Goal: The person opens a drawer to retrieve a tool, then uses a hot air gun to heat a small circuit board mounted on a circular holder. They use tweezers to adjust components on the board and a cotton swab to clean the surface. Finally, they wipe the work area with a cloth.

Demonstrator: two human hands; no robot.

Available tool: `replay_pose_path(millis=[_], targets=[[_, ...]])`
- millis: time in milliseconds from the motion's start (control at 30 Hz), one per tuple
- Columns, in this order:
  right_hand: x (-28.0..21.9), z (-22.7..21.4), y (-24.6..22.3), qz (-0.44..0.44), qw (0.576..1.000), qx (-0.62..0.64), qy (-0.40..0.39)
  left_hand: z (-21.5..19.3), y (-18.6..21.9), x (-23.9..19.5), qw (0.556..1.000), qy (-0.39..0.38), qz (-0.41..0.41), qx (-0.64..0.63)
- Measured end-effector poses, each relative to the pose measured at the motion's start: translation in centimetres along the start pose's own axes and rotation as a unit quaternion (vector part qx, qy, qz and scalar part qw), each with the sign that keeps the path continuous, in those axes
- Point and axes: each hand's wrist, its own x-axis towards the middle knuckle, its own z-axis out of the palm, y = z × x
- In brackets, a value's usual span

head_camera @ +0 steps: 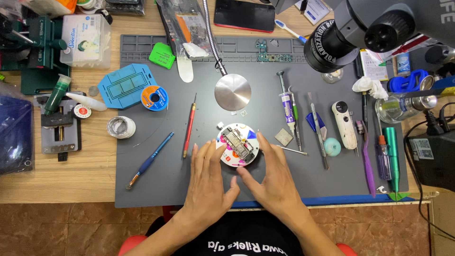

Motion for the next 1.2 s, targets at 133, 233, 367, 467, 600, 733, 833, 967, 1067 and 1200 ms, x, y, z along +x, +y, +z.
replay_pose_path(millis=[133, 233, 367, 467, 600, 733, 833, 967, 1067, 1200], targets=[[1.7, 0.1, -0.2, -0.058, 0.997, -0.050, -0.030, -1.9, 0.1, 0.1, 1.000, 0.021, 0.013, 0.017], [2.7, 2.2, 2.5, -0.190, 0.969, -0.143, 0.069, -3.5, -0.6, 0.8, 0.999, 0.010, -0.016, -0.038], [3.7, 1.4, 2.1, -0.167, 0.980, -0.090, 0.056, -4.9, -1.6, 1.5, 0.997, 0.054, 0.013, -0.049], [4.8, 0.7, 2.5, -0.255, 0.964, -0.075, 0.024, -5.5, -2.7, 2.4, 0.993, 0.027, 0.046, -0.106], [5.6, 0.4, 2.5, -0.314, 0.945, -0.075, 0.046, -4.1, -4.2, 3.3, 0.994, -0.029, 0.097, -0.034], [6.3, 0.5, 3.4, -0.348, 0.931, -0.090, 0.070, -2.7, -5.3, 4.3, 0.993, -0.026, 0.119, -0.013], [6.7, 0.5, 4.0, -0.355, 0.929, -0.078, 0.064, -2.2, -5.8, 4.4, 0.992, -0.027, 0.122, -0.015], [6.5, 0.0, 2.9, -0.328, 0.944, -0.045, 0.012, -2.0, -6.0, 4.3, 0.992, -0.037, 0.117, -0.029], [6.4, -0.1, 2.9, -0.317, 0.948, -0.034, -0.011, -2.0, -6.2, 4.1, 0.992, -0.045, 0.114, -0.025], [5.9, -0.7, 2.1, -0.316, 0.947, -0.046, -0.029, -1.9, -6.3, 4.0, 0.991, -0.042, 0.121, -0.040]])
